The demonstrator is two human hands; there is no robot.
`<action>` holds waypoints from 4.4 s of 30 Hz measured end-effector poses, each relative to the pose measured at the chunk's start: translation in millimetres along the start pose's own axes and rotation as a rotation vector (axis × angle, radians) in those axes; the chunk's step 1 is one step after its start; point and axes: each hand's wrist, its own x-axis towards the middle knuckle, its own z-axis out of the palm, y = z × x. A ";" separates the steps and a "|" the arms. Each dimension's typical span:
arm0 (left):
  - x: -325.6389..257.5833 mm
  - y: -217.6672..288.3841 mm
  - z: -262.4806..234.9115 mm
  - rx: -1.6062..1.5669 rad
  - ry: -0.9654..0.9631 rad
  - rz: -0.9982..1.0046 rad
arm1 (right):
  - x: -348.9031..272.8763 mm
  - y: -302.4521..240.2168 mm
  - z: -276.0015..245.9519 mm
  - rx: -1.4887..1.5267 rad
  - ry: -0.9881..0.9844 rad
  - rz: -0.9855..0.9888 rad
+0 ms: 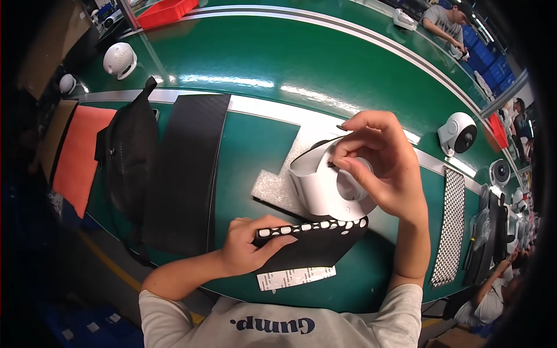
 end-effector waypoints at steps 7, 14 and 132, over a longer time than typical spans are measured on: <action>2.9 2.6 4.8 -0.031 -0.007 -0.071 | -4.6 -7.3 -12.8 -0.802 -0.053 -0.367; 7.0 3.1 7.3 -0.004 0.011 -0.053 | -8.6 13.2 -5.4 -0.261 0.090 -0.195; 20.0 -3.0 7.5 -0.122 -0.090 -0.216 | -43.9 -1.3 -16.8 -0.246 -0.019 0.188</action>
